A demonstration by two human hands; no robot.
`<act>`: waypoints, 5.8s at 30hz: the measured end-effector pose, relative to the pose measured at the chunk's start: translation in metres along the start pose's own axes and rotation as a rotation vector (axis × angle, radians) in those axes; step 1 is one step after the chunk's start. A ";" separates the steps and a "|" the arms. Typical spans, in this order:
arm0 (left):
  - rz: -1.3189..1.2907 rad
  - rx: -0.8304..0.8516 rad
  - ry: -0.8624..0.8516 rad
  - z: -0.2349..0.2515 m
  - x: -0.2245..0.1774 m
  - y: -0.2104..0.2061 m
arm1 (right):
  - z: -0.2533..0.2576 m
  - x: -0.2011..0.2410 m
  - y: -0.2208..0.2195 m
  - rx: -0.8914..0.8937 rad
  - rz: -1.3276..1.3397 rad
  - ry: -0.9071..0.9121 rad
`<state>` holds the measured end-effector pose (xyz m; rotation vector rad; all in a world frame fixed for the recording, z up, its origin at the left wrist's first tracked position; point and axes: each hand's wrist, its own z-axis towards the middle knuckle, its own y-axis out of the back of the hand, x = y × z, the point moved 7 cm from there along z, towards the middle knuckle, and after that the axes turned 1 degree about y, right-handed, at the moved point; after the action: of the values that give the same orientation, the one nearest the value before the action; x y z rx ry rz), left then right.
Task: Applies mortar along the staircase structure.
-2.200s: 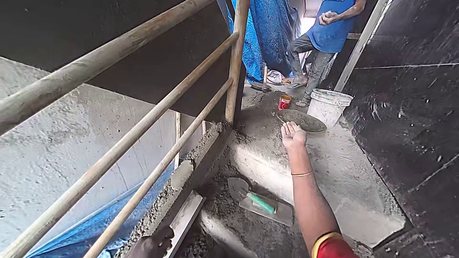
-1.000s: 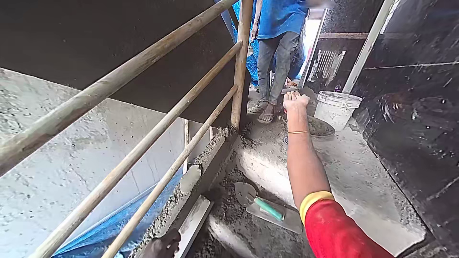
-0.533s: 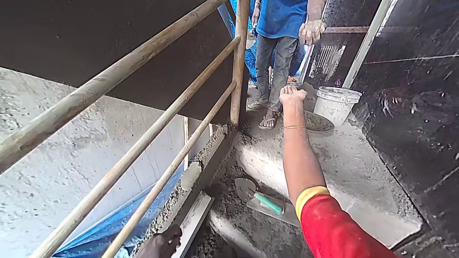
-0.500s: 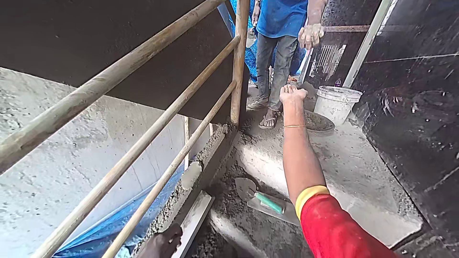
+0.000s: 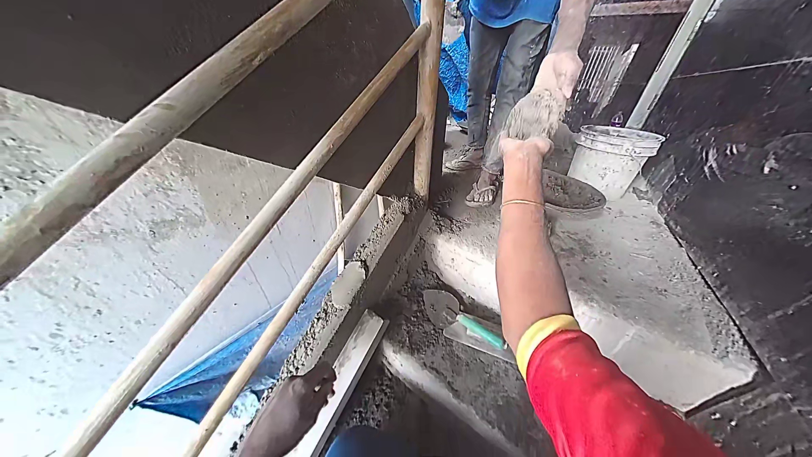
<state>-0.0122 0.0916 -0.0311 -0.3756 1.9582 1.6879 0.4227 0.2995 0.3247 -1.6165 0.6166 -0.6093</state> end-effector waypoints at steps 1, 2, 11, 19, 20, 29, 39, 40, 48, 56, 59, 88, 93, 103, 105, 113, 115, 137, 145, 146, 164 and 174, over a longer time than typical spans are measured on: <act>-0.003 0.009 0.007 -0.001 -0.001 0.000 | -0.003 0.000 0.004 0.003 -0.019 0.018; 0.000 0.018 0.013 -0.002 -0.003 0.001 | -0.005 0.000 0.009 0.020 -0.028 0.031; 0.021 -0.003 -0.024 -0.019 -0.015 0.017 | -0.002 -0.029 0.121 0.121 -0.191 -0.204; 0.034 -0.001 -0.014 -0.017 -0.009 0.019 | -0.100 -0.114 0.242 0.058 -0.237 -0.598; 0.034 -0.002 -0.012 -0.017 -0.009 0.019 | -0.113 -0.126 0.250 0.031 -0.253 -0.628; 0.047 -0.036 -0.007 -0.026 -0.013 0.036 | -0.175 -0.199 0.254 0.166 -0.537 -0.677; 0.031 -0.055 0.002 -0.028 -0.012 0.044 | -0.170 -0.228 0.268 0.209 -0.719 -0.592; 0.027 -0.059 -0.005 -0.028 -0.012 0.045 | -0.171 -0.226 0.266 0.195 -0.725 -0.582; 0.024 -0.045 -0.003 -0.024 -0.010 0.041 | -0.166 -0.222 0.255 0.248 -0.820 -0.501; 0.033 -0.020 0.012 -0.022 -0.008 0.039 | -0.168 -0.238 0.261 0.231 -0.758 -0.694; 0.029 -0.031 -0.019 -0.020 -0.010 0.039 | -0.167 -0.236 0.261 0.281 -0.821 -0.642; 0.039 0.035 0.029 -0.011 -0.012 0.023 | -0.213 -0.170 0.299 2.288 -1.976 0.679; 0.052 -0.002 0.043 -0.025 -0.005 0.035 | -0.221 -0.205 0.325 2.253 -2.192 0.771; 0.080 -0.021 0.053 -0.030 -0.001 0.039 | -0.233 -0.209 0.339 2.502 -2.060 0.844; 0.078 -0.019 0.065 -0.031 -0.001 0.039 | -0.214 -0.208 0.319 2.388 -2.090 0.958; 0.081 -0.006 0.046 -0.025 -0.004 0.036 | -0.255 -0.210 0.362 2.644 -2.026 0.740; 0.070 -0.006 0.041 -0.025 -0.005 0.036 | -0.256 -0.210 0.362 2.713 -2.002 0.705; -1.416 -0.746 -0.009 0.039 -0.004 0.020 | -0.137 -0.047 0.373 1.604 -2.245 0.302; -1.648 -0.922 -0.035 0.090 -0.017 0.028 | -0.044 0.019 0.410 1.351 -2.608 0.245; -1.649 -0.951 -0.044 0.092 -0.015 0.030 | -0.041 0.020 0.415 1.345 -2.605 0.227; -1.666 -1.046 -0.209 0.101 0.001 0.031 | -0.035 0.036 0.423 1.153 -2.851 0.127; -1.647 -1.009 -0.240 0.100 0.000 0.031 | -0.060 0.035 0.396 1.187 -2.678 0.169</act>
<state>-0.0078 0.1949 -0.0137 -1.4677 0.0375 1.1419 0.3847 0.1859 -0.0588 -0.1628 -2.0189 -2.1610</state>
